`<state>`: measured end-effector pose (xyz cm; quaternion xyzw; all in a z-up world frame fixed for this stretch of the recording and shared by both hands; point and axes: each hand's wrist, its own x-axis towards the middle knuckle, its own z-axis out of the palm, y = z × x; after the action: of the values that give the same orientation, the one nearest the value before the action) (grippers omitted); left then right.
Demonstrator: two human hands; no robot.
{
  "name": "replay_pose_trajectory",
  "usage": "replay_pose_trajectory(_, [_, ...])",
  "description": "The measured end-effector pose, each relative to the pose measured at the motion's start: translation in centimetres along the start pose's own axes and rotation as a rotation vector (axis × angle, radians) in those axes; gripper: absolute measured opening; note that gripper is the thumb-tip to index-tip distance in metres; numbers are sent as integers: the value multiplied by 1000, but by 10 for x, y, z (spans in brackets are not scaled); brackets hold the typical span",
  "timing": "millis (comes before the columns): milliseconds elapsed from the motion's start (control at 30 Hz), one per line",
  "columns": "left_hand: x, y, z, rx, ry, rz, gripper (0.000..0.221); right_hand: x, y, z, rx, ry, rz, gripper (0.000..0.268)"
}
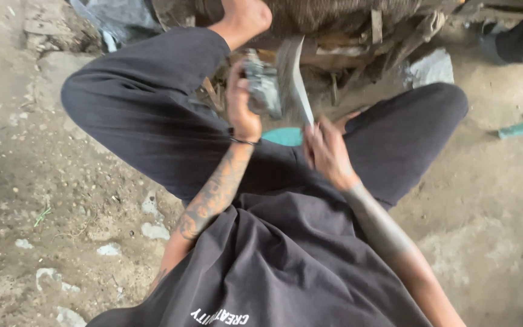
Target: Cleaning the exterior of a motorcycle carburetor using a wire brush while seated.
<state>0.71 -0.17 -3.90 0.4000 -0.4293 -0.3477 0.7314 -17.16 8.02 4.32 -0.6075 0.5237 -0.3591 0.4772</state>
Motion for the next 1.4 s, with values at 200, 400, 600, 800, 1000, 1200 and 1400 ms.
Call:
replay_pose_trajectory(200, [5, 31, 17, 8, 4, 14, 44, 0, -61, -40, 108, 139, -31, 44])
replay_pose_trajectory(400, [-18, 66, 31, -103, -194, -120, 41, 36, -60, -15, 208, 162, -43, 35])
replay_pose_trajectory(600, [22, 62, 18, 147, 38, 55, 35, -40, -57, -17, -86, 38, 265, 32])
replay_pose_trajectory(800, [-22, 46, 43, -340, -223, -260, 44, 97, -78, -63, 347, 404, -109, 36])
replay_pose_trajectory(1000, [12, 40, 9, -1103, -152, -695, 65, 35, -27, -81, 343, 292, -70, 38])
replay_pose_trajectory(1200, [11, 56, 4, -949, -220, -741, 62, 59, 26, -43, 513, 100, 55, 16])
replay_pose_trajectory(1400, [9, 16, -10, -840, -267, -679, 65, 84, 120, -26, 553, 156, -100, 12])
